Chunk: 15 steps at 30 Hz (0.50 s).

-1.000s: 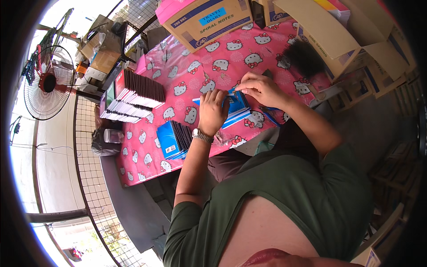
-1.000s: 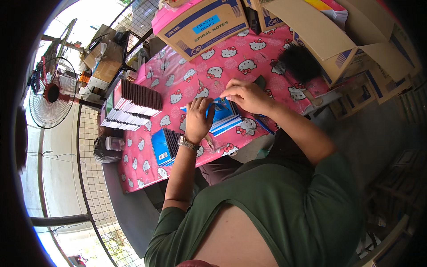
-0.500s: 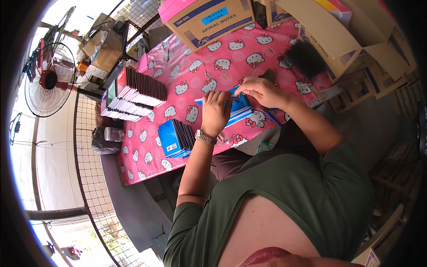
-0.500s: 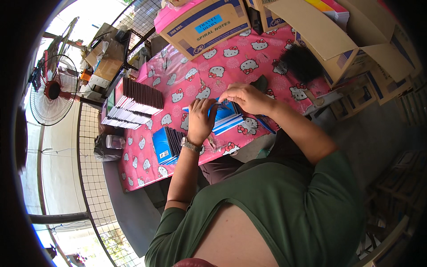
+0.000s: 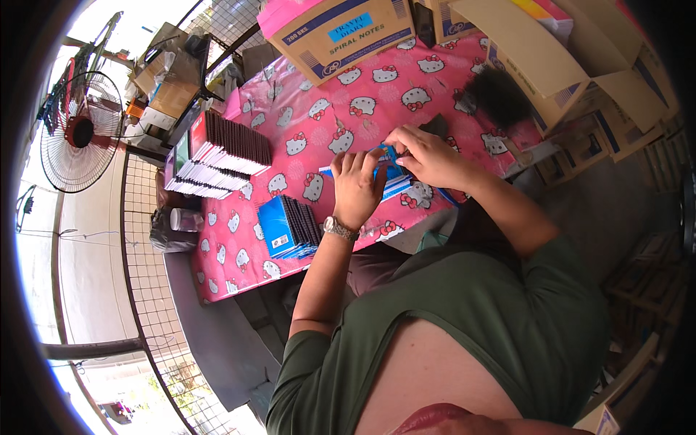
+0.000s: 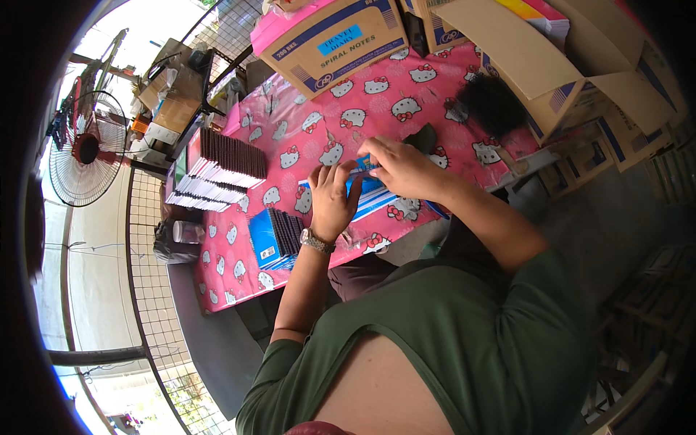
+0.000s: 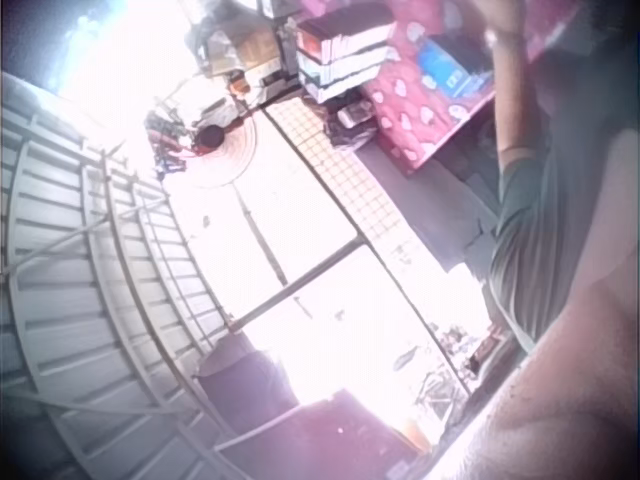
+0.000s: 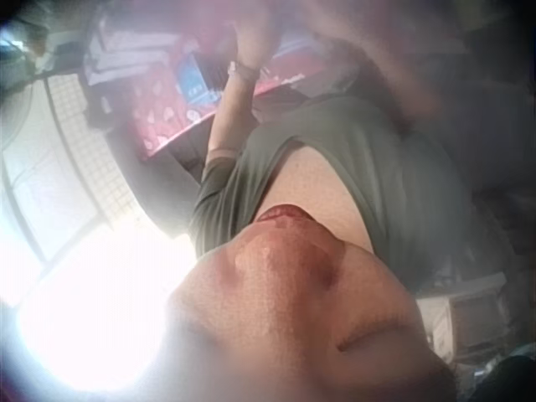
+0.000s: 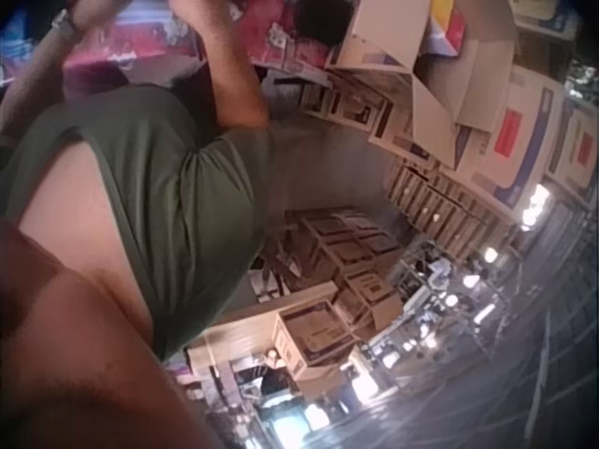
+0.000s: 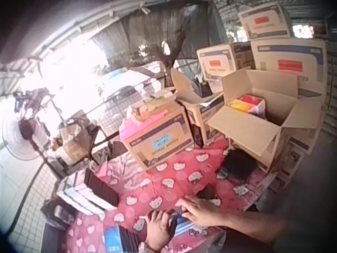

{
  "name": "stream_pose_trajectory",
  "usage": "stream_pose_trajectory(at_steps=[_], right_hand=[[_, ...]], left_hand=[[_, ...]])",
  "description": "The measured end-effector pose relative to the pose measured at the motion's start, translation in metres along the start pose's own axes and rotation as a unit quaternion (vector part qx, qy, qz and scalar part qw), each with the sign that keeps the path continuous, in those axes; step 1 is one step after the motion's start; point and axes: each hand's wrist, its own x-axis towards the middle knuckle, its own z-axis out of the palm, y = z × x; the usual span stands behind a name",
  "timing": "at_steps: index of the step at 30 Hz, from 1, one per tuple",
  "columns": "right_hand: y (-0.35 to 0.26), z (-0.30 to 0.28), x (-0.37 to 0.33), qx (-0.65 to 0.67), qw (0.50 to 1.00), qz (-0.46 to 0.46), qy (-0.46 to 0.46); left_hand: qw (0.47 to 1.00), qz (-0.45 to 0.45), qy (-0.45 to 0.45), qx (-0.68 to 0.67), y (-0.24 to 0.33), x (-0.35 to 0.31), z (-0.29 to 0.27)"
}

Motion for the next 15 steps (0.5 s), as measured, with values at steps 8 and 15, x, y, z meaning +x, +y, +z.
stream_pose_trajectory(at_steps=[8, 15], right_hand=[[-0.007, -0.005, 0.007, 0.054, 0.986, 0.121, -0.099], [0.178, 0.010, -0.042, -0.379, 0.914, 0.142, -0.044]], left_hand=[[0.999, 0.000, -0.043, 0.008, 0.001, -0.002, -0.008], [0.998, 0.011, -0.043, 0.041, -0.003, 0.004, 0.002]])
